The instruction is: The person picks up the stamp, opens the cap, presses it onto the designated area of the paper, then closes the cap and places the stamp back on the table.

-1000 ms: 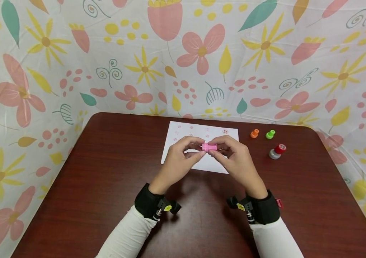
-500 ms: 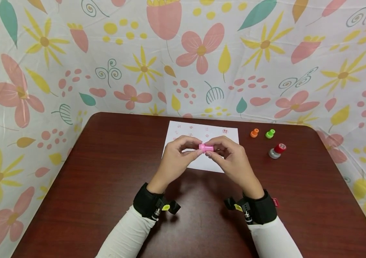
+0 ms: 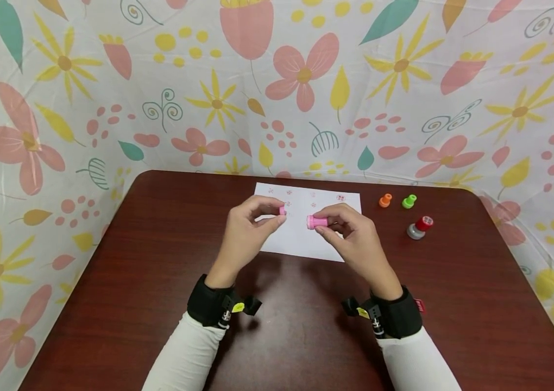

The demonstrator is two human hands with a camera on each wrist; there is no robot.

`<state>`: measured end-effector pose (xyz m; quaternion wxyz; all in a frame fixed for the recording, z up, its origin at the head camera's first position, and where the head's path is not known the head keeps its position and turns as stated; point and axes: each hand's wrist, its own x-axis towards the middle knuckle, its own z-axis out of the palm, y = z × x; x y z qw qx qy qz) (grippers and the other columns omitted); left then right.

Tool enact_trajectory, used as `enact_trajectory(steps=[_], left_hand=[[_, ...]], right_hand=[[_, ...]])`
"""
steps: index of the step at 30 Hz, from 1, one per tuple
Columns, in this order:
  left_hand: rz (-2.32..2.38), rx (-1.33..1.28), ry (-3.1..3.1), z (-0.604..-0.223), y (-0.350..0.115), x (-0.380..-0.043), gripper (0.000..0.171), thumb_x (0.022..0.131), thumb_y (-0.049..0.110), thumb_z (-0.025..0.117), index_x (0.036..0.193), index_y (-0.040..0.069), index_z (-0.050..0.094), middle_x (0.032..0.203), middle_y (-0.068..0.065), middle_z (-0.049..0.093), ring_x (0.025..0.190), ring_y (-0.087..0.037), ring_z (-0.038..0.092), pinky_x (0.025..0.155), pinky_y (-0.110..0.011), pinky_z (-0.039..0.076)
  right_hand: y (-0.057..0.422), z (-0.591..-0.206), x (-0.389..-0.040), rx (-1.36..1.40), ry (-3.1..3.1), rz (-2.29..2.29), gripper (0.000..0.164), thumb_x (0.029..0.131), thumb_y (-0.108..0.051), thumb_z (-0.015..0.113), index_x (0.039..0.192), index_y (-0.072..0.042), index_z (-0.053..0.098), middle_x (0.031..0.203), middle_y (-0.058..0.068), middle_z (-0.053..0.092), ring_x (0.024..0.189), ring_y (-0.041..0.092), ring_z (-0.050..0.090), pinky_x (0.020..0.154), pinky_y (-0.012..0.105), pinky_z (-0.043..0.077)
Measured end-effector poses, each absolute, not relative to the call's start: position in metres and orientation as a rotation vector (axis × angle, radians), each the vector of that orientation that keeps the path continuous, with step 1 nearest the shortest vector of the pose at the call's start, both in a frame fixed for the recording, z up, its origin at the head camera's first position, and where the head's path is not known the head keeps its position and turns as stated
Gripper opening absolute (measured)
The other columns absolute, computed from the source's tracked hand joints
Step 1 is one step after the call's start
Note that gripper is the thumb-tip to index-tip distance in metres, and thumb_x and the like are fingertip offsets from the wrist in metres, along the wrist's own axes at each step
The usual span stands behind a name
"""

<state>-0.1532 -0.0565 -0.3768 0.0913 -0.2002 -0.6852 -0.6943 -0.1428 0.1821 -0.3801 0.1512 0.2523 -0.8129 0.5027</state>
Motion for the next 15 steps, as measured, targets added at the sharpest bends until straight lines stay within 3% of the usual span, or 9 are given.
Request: enact_trajectory(steps=[10,15], left_hand=[[-1.995,-0.532,-1.923,-0.368,-0.093,-0.158,0.022,0.09,-0.002,0.077,0.112,-0.004,0.073,0.103,-0.021,0.07,0.09,-0.018,0.07,0.082,-0.025,0.063],[-1.986,-0.526,-1.901,-0.365,-0.1,-0.158,0.023,0.09,-0.003,0.076,0.113,-0.005,0.072,0.104,-0.017,0.07,0.09,-0.017,0.071,0.081,-0.025,0.063]], right_hand=[[0.167,-0.393,-0.154,0.756,-2.35,1.377,0.022,0.088,-0.002,0.081,0.107,-0.011,0.075,0.1,0.001,0.069,0.088,0.01,0.061,0.077,0.013,0.057],[0.158,-0.398,-0.166,0.784,-2.385,1.237,0.018,0.089,-0.003,0.081,0.103,-0.012,0.075,0.098,-0.001,0.067,0.086,0.009,0.062,0.074,0.016,0.057]])
